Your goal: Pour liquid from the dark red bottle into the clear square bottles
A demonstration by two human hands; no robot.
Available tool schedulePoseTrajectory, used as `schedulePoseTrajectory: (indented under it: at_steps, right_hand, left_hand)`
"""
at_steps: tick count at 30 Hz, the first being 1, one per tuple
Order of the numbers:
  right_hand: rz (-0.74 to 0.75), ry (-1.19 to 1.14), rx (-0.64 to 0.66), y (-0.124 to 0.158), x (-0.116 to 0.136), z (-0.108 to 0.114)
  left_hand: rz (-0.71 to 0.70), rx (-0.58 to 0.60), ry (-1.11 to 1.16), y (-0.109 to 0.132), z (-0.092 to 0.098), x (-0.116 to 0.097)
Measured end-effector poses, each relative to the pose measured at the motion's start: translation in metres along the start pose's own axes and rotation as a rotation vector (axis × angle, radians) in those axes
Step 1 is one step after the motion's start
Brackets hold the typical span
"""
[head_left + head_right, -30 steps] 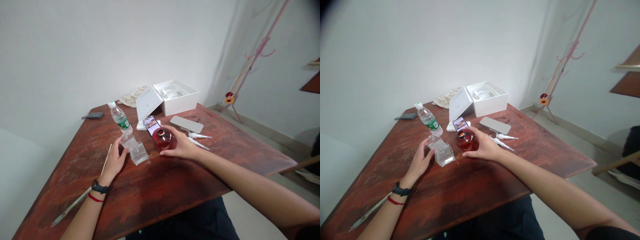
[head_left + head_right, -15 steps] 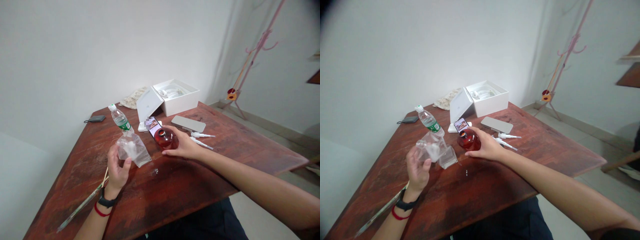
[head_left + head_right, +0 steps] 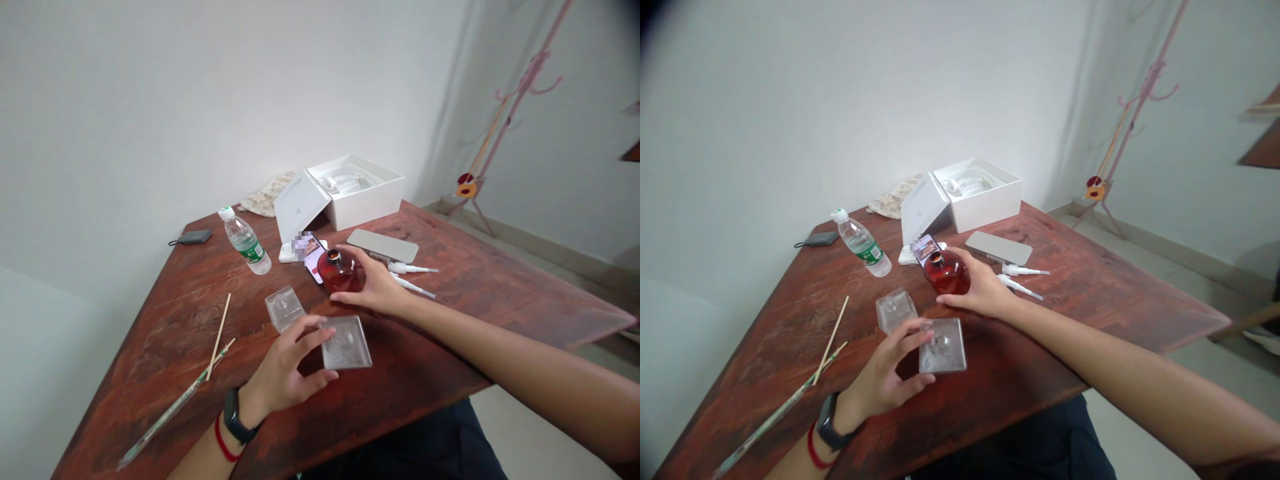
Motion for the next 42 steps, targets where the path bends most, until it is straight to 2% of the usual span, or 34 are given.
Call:
schedulePoseTrajectory:
  at_steps: [7, 18, 30, 42]
  right_hand:
    - [-0.026, 0.002, -0.116, -0.002, -0.005, 0.001]
    - [-0.031, 0.0, -0.169, -0.004, -0.006, 0.001]
    - [-0.024, -0.039, -0.134, -0.003, -0.01, -0.001]
    - [-0.044, -0.022, -0.104, -0.003, -0.008, -0.001]
  left_hand:
    - [0.15, 0.03, 0.018, 0.003, -0.006, 0.006]
    - [0.247, -0.02, 0.023, 0.002, -0.008, 0.001]
    - [0.327, -0.195, -0.057, 0.004, 0.001, 0.023]
    - [0.331, -0.139, -0.062, 0.006, 0.003, 0.031]
Point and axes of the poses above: each hand's wrist, its own y-axis away from the middle knuckle, its own z-axis out of the back of the hand, x = y × z, the point moved 1 cm from there along -y, towards the middle knuckle, and after that the axes turned 5 degrees about y, right-handed, at the moved point
